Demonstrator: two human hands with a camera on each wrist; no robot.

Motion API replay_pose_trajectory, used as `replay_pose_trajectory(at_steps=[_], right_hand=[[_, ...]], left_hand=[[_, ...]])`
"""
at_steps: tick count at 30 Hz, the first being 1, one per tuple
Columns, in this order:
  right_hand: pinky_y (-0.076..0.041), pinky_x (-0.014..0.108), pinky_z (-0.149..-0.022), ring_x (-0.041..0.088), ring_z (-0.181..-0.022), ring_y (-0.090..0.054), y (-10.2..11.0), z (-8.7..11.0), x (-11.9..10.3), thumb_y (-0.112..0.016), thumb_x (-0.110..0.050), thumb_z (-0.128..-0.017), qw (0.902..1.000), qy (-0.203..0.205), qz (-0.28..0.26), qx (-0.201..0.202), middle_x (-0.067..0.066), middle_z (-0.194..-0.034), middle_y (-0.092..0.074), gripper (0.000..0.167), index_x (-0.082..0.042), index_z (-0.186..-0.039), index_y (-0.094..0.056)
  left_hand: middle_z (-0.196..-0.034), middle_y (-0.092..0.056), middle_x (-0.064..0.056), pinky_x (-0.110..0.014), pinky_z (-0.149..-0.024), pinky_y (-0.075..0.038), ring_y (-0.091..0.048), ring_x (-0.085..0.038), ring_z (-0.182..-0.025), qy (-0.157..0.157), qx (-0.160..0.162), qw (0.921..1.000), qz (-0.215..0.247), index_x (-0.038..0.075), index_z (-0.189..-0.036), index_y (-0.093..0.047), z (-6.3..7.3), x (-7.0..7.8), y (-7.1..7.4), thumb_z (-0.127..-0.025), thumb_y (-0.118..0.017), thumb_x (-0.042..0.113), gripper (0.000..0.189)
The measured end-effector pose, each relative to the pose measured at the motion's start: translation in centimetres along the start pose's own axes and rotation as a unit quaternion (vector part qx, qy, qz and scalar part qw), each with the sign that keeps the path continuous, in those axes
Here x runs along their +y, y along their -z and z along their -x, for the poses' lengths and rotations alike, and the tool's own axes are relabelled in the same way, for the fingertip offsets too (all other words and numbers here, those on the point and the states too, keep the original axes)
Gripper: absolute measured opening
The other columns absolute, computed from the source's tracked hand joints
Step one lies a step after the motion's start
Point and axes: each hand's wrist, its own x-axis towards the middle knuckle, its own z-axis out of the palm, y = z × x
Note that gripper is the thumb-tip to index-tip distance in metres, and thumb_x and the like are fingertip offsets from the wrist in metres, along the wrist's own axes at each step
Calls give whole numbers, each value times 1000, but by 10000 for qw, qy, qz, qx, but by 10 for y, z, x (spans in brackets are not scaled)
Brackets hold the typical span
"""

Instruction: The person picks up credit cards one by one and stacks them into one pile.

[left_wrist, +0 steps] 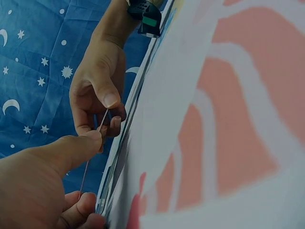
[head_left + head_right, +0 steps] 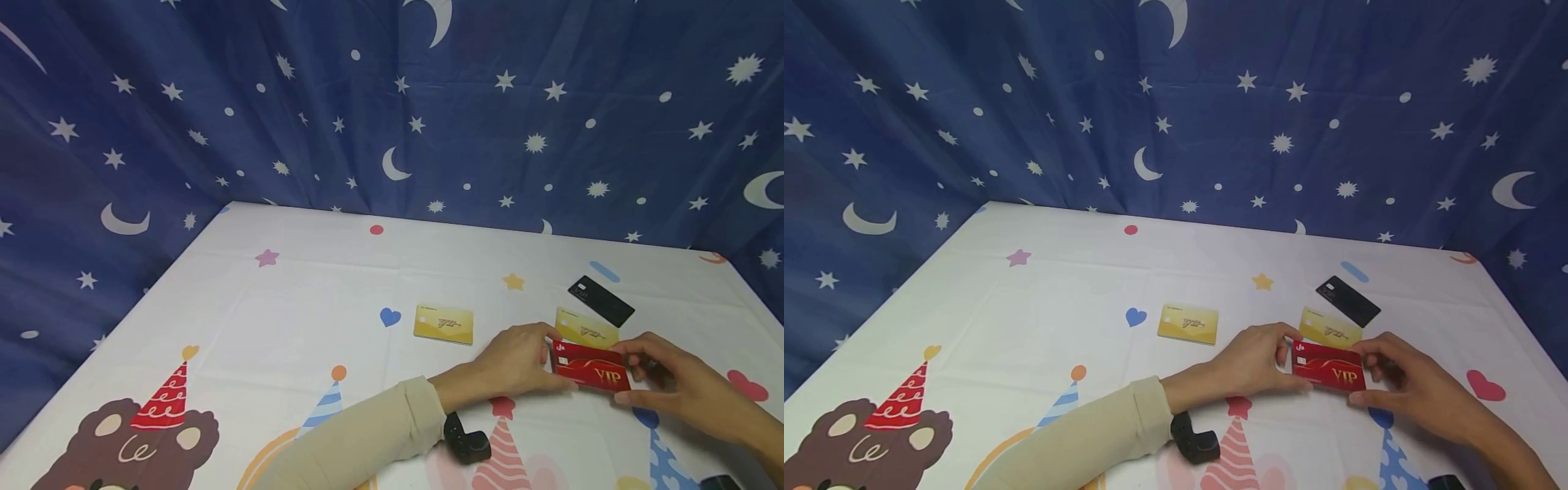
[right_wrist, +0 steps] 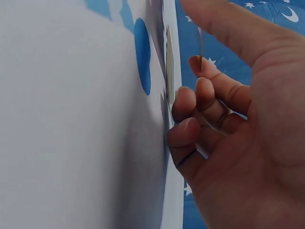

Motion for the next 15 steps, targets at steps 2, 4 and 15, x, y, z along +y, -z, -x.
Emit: replay_pose_trajectory(at_steps=[2,4,15], right_hand=[[-39,22,-61,9,-82,-42,0,0,-1,-84,-30,-70,10000,-4,-5,14,4,-93,-42,65,-7,-123,-54],[-39,23,-60,8,-82,-42,1,-1,-3,-85,-29,-70,9999,55,-16,104,4,-93,-42,64,-6,-122,-54],[-43,20,-59,6,-79,-43,1,0,-12,-89,-22,-65,9949,443,77,902,3,-93,-46,67,-6,-123,-59]], left_hand=[[-70,-49,17,-9,-59,-33,-43,6,-67,15,-16,10000,18,11,-124,-56,1,0,3,-76,-78,42,61],[-67,-50,17,-9,-59,-33,-44,5,-67,33,-52,10000,47,10,-124,-56,1,-1,6,-76,-79,40,61],[-67,-51,14,-12,-56,-36,-46,2,-64,118,-129,9998,125,11,-126,-57,5,1,28,-79,-77,38,57]])
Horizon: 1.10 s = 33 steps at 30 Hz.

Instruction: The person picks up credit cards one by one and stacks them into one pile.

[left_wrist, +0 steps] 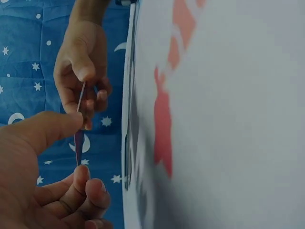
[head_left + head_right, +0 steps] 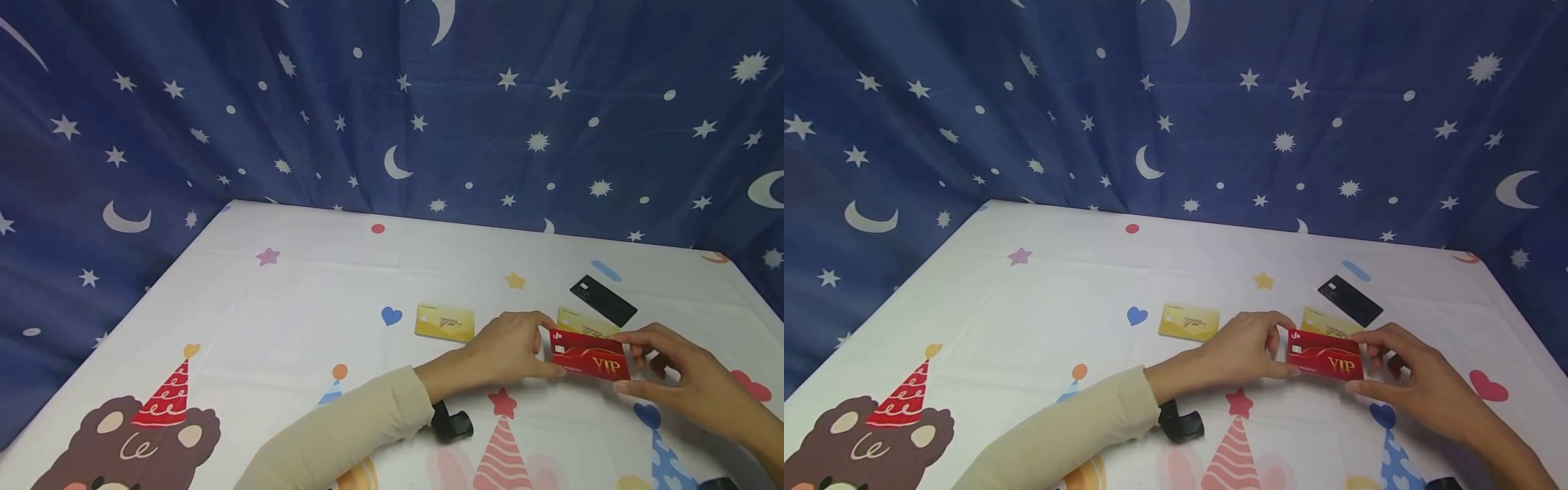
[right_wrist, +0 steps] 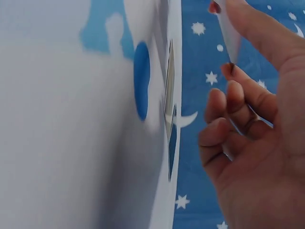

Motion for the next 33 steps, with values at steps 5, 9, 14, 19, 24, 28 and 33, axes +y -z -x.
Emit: replay_pose_trajectory(at_steps=[5,9,14,19,24,28,33], right_hand=[[-45,20,-59,7,-76,-46,1,-5,-12,-90,-26,-63,9995,178,99,258,1,-92,-50,66,-10,-121,-62],[-46,21,-58,9,-77,-46,0,-9,-23,-90,-26,-64,9989,336,-1,324,-1,-94,-51,64,-14,-120,-62],[-47,23,-56,10,-76,-46,-4,-17,-35,-90,-32,-62,9988,318,44,377,-3,-95,-52,66,-18,-119,-63],[-48,23,-58,12,-77,-47,-9,-27,-45,-90,-30,-63,9984,462,-58,322,-2,-93,-52,64,-18,-120,-62],[-48,24,-60,12,-78,-47,-16,-34,-56,-89,-27,-65,9963,782,-159,332,-4,-92,-50,60,-19,-119,-63],[-48,25,-59,11,-77,-47,-20,-40,-63,-88,-28,-67,9951,909,-207,340,-5,-93,-50,59,-18,-119,-63],[-50,26,-59,13,-76,-48,-25,-48,-69,-88,-30,-66,9945,932,-335,354,-5,-93,-51,59,-20,-118,-63]], left_hand=[[-63,-51,13,-13,-54,-37,-44,2,-57,29,-19,10000,-61,13,-125,-59,4,-4,14,-78,-77,38,56],[-62,-50,12,-15,-52,-37,-43,2,-55,4,15,9999,-143,14,-123,-60,7,-10,23,-78,-77,39,55],[-66,-50,11,-16,-51,-36,-42,0,-56,10,81,9998,-178,14,-121,-61,13,-19,33,-77,-78,40,54],[-76,-52,7,-16,-52,-35,-43,-3,-62,-14,178,9998,-130,12,-122,-61,22,-29,42,-77,-78,38,55],[-84,-54,2,-16,-54,-36,-43,-4,-69,-94,310,9993,-174,13,-121,-62,29,-39,51,-76,-78,38,54],[-85,-54,2,-17,-56,-37,-43,-4,-72,-35,313,9993,-200,14,-120,-62,34,-44,58,-76,-78,37,53],[-84,-52,4,-18,-59,-36,-42,-4,-74,29,345,9991,-254,14,-119,-63,40,-50,67,-75,-79,37,52]])
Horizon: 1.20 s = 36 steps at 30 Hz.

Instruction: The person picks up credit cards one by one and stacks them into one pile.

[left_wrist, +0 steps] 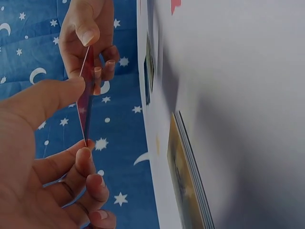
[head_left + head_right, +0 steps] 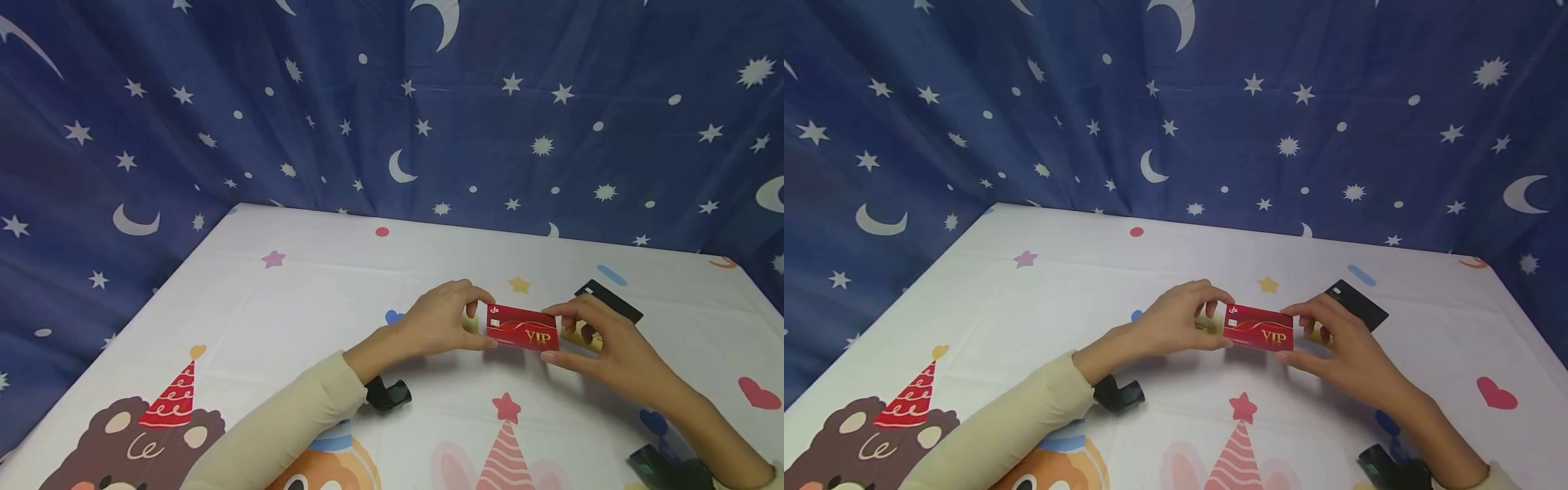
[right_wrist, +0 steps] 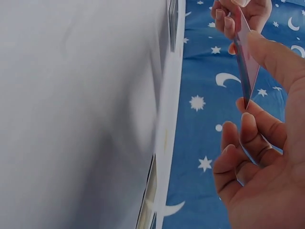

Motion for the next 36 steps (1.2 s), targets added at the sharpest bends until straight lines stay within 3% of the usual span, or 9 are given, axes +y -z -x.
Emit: replay_pose_trajectory(at_steps=[10,18,36], right_hand=[[-49,26,-62,16,-80,-48,-13,-15,-8,-87,-33,-68,9999,143,-10,-55,-3,-91,-51,56,-20,-117,-62],[-47,27,-63,17,-81,-48,-24,-25,-16,-87,-32,-69,9993,293,-160,-192,-1,-91,-52,56,-17,-117,-62],[-45,29,-67,18,-83,-47,-45,-43,-28,-83,-41,-71,9957,-102,-476,-792,0,-91,-50,58,-19,-120,-60]], left_hand=[[-88,-54,0,-22,-62,-36,-43,-8,-79,10,87,9998,192,13,-118,-63,9,-14,13,-75,-80,35,51],[-88,-55,-2,-23,-62,-36,-44,-10,-77,214,61,9996,176,12,-118,-64,14,-26,17,-75,-81,32,50],[-89,-55,-4,-26,-66,-37,-44,-11,-80,303,72,9995,-83,13,-119,-64,31,-51,23,-76,-80,33,50]])
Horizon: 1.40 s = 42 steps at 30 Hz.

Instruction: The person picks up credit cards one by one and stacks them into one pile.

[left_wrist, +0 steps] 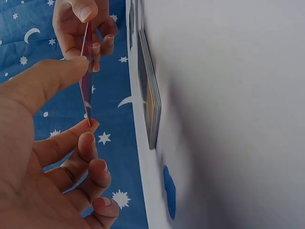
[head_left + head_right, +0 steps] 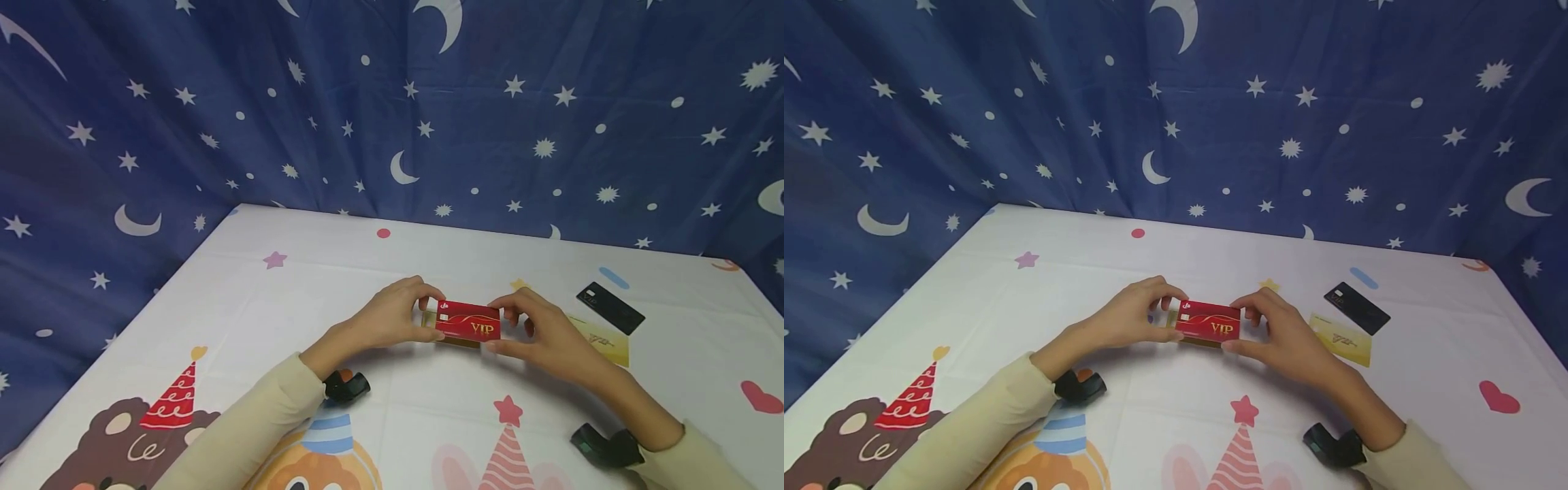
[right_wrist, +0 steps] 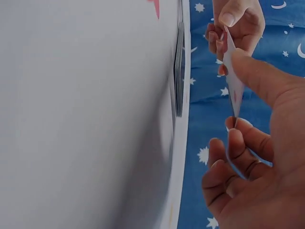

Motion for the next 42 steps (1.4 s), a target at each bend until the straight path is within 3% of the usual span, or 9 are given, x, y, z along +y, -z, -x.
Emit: replay_pose_trajectory(at_steps=[8,20,33,42], right_hand=[[-46,27,-67,17,-84,-48,-11,-7,-2,-83,-40,-72,9999,-46,10,-155,-1,-92,-51,60,-17,-121,-59],[-44,27,-64,16,-81,-47,-23,-10,2,-83,-38,-73,9999,-94,1,-67,0,-91,-51,60,-14,-122,-60],[-40,25,-59,13,-75,-45,-28,-11,6,-82,-43,-72,9996,136,247,-66,-2,-87,-48,61,-13,-122,-62],[-43,25,-60,13,-78,-45,-29,-11,4,-83,-45,-70,9989,-66,423,-208,-3,-91,-49,65,-13,-122,-62]], left_hand=[[-89,-54,-2,-27,-66,-39,-45,-11,-79,203,-67,9998,-46,14,-119,-64,3,-11,-1,-75,-81,34,51],[-86,-53,-1,-27,-66,-39,-46,-11,-78,289,-141,9994,136,13,-118,-65,1,-20,-5,-74,-81,31,50],[-84,-52,0,-26,-66,-38,-46,-11,-76,254,-215,9994,92,10,-118,-65,2,-26,-11,-74,-82,33,53],[-83,-52,2,-26,-66,-40,-45,-11,-77,174,-222,9996,-2,10,-118,-65,1,-29,-13,-74,-82,33,52]])
